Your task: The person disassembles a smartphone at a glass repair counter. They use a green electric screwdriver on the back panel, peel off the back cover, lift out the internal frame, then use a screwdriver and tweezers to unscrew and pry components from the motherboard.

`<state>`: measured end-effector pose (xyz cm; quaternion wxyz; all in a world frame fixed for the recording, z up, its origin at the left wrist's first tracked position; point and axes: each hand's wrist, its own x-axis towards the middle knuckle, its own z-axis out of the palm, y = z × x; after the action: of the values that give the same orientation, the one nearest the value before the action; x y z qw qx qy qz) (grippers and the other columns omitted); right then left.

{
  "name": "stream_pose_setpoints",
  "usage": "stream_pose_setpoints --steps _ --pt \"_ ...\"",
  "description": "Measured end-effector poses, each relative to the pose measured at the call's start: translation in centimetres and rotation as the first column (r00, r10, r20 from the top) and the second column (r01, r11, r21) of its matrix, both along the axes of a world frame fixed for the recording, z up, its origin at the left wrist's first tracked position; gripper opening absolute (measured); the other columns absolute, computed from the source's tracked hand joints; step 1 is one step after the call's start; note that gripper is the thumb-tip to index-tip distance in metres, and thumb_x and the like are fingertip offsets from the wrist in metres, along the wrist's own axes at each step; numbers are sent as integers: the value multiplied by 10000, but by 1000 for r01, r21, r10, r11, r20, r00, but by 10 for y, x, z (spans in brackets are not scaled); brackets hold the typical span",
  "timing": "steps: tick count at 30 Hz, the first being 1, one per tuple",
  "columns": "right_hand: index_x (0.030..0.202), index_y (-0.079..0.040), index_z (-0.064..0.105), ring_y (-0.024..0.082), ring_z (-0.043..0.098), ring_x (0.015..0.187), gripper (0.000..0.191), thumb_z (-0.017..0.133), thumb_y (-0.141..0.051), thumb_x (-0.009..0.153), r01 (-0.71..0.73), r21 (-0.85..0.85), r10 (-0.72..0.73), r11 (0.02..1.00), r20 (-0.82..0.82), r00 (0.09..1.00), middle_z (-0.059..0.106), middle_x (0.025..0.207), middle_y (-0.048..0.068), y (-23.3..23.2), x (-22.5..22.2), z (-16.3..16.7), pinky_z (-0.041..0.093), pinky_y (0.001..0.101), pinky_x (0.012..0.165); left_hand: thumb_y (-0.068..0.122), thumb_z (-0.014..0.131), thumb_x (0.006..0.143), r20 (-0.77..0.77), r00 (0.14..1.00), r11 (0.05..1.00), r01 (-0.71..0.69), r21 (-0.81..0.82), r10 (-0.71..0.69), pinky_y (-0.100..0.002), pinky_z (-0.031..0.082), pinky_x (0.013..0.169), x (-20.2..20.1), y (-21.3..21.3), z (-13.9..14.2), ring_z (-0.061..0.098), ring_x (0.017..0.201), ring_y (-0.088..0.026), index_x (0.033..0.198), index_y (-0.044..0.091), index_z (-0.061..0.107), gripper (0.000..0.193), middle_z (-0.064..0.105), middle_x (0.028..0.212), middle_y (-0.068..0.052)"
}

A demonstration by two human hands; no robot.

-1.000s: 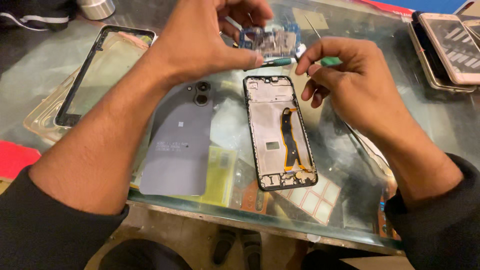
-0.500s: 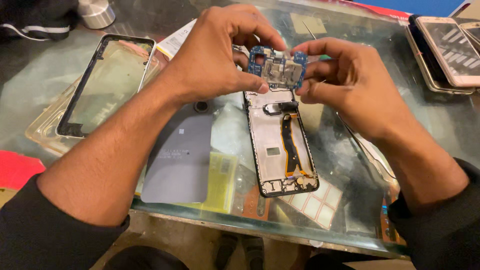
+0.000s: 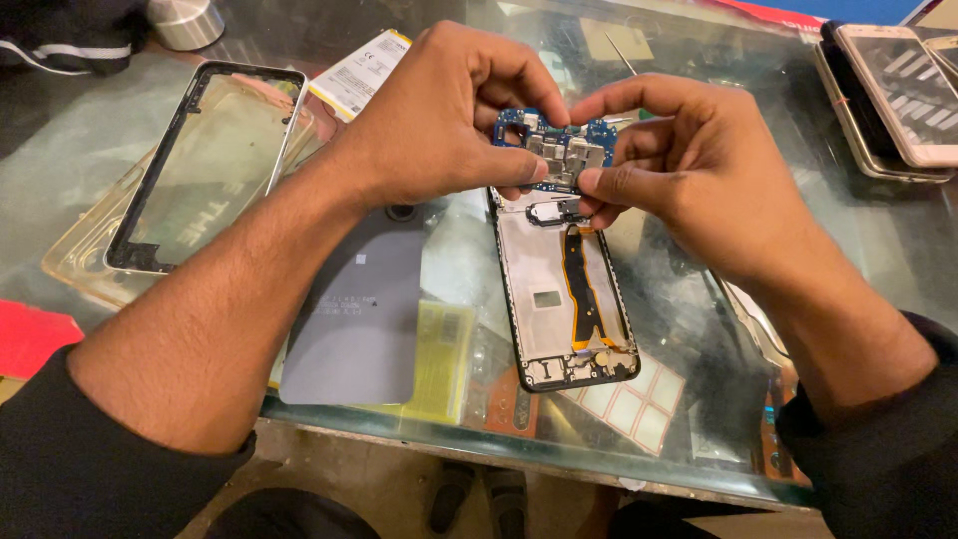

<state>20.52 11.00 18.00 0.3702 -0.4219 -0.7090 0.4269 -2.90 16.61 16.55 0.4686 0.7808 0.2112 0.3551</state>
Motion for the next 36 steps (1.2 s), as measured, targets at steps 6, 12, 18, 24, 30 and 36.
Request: stream_pose_setpoints --steps 6,12,18,24,30,36 --pt "1256 23 646 131 728 748 361 657 93 902 14 -14 -14 1000 8 1000 713 808 85 0 -1 -1 619 265 677 -53 759 822 -9 1000 999 -27 22 27 -237 621 623 1 -2 2 741 698 -103 1010 -55 679 205 744 868 -98" --pt "1249 27 661 127 722 750 333 629 77 921 22 -22 -22 1000 18 1000 707 812 78 0 -1 -1 613 267 673 -39 761 825 -19 998 998 -52 18 53 -237 622 609 3 -1 0 745 691 -100 995 -62 685 188 746 850 -100" --pt "1238 27 666 133 723 735 311 626 65 932 38 -33 -38 999 10 999 679 775 67 0 -1 -2 611 270 664 -28 736 844 -19 999 999 -30 45 31 -225 630 658 1 1 0 750 759 -83 1024 -62 711 186 766 905 -99" --pt "1229 26 663 136 734 735 302 632 55 929 42 -38 -42 998 4 999 684 764 58 -1 -1 -2 627 277 656 -21 717 798 -47 997 998 -63 24 64 -218 616 608 3 -2 3 746 694 -85 986 -44 697 191 757 852 -86" --pt "1236 24 664 135 734 733 302 656 42 935 38 -11 -37 999 22 999 674 752 65 -1 -2 -2 635 277 659 7 737 795 -62 994 995 -83 59 86 -215 592 621 2 -2 1 733 701 -76 976 -26 698 188 756 852 -75" --pt "1246 25 649 128 731 736 316 662 46 931 38 7 -39 999 59 998 690 764 71 0 -1 -3 623 272 652 14 790 776 -61 996 989 -59 138 68 -218 594 710 2 0 -1 709 811 -56 976 5 693 222 755 920 -42"
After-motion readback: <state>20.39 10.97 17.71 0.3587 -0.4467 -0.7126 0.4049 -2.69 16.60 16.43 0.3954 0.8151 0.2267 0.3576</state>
